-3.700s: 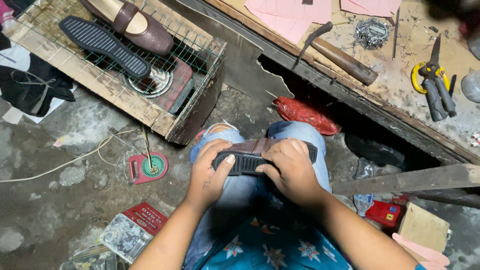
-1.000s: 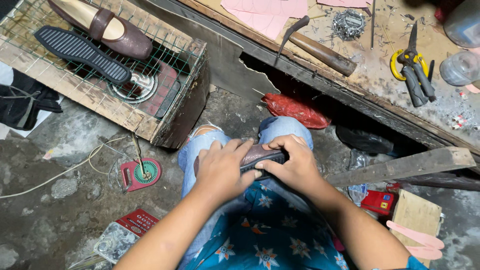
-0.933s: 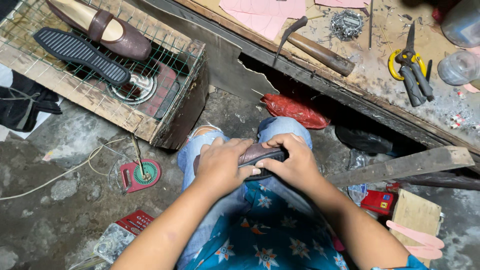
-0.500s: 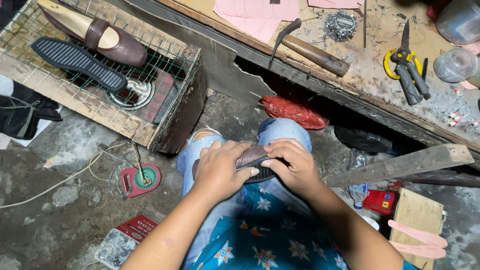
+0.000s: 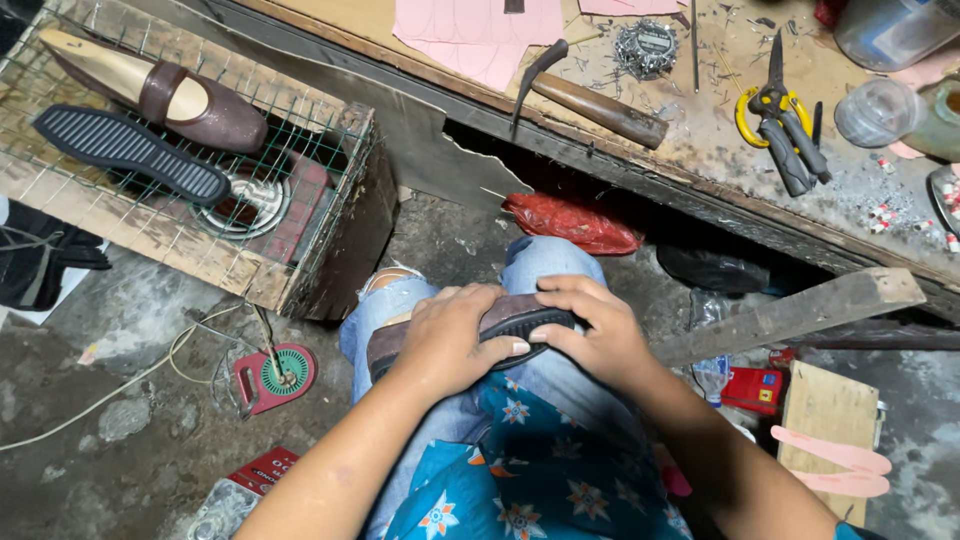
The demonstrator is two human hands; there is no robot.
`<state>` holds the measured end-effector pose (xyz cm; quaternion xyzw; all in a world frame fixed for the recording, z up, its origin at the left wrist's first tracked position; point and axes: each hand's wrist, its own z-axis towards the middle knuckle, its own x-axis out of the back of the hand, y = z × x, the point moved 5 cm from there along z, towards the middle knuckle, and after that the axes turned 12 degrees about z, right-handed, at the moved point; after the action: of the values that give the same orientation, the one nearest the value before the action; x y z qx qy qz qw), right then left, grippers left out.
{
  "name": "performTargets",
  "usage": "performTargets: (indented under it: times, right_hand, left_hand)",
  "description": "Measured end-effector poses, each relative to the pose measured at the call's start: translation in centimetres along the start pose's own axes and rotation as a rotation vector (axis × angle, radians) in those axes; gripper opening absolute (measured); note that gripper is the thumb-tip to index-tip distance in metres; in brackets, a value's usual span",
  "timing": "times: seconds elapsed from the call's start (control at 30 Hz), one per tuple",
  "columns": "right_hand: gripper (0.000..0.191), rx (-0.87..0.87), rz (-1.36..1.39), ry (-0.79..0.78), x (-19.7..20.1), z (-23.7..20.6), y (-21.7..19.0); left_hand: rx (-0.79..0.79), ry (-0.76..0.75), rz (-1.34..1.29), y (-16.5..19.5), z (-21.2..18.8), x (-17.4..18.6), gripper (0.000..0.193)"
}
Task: The person picks up a brown shoe and a black sole, then presses them together. They use a hammer to tap along the seam where the sole meets the shoe upper, securing the attachment.
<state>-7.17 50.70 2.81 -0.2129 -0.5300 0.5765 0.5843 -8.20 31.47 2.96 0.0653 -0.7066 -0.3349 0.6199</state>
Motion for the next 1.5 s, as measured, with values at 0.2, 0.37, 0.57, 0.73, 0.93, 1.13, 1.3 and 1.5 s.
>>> performTargets:
  times: [0.2,0.37,0.57,0.73,0.93,1.13,1.3,1.5]
  right_hand:
    - [0.019,-0.031,0.034,0.099,0.2,-1.5,0.8]
    - [0.020,-0.076,0.053,0.103,-0.4,-1.6,1.6]
    - [0.044,-0.325,0.491,0.223,-0.2,-2.4,3.5]
    - [0.032,-0.179,0.191,0.178,1.0,-2.9,2.2]
    - [0.019,-0.161,0.083,0.184,1.4,-2.7,1.8]
    - [0.029,-0.298,0.358,0.118,1.6,-2.7,4.5]
    - [0.035,-0.459,0.473,0.093,1.4,-2.9,6.8]
    - [0.078,-0.236,0.617,0.155,0.7,-3.0,2.2]
  left_hand:
    - [-0.012,-0.009,0.008,0.2,0.3,-0.3,0.061]
    - [-0.004,0.028,0.038,1.0,-0.1,0.2,0.055]
    - [-0.020,0.057,0.006,1.3,-0.2,0.5,0.055]
    - [-0.024,0.042,0.000,1.1,-0.1,0.4,0.056]
    - [-0.026,0.028,-0.001,1.2,-0.1,0.1,0.056]
    - [-0.076,0.094,0.003,1.3,-0.6,0.1,0.057]
    - [-0.065,0.081,0.003,1.4,-0.9,0.1,0.056]
    - [-0.110,0.298,-0.123,3.1,-2.3,3.0,0.054]
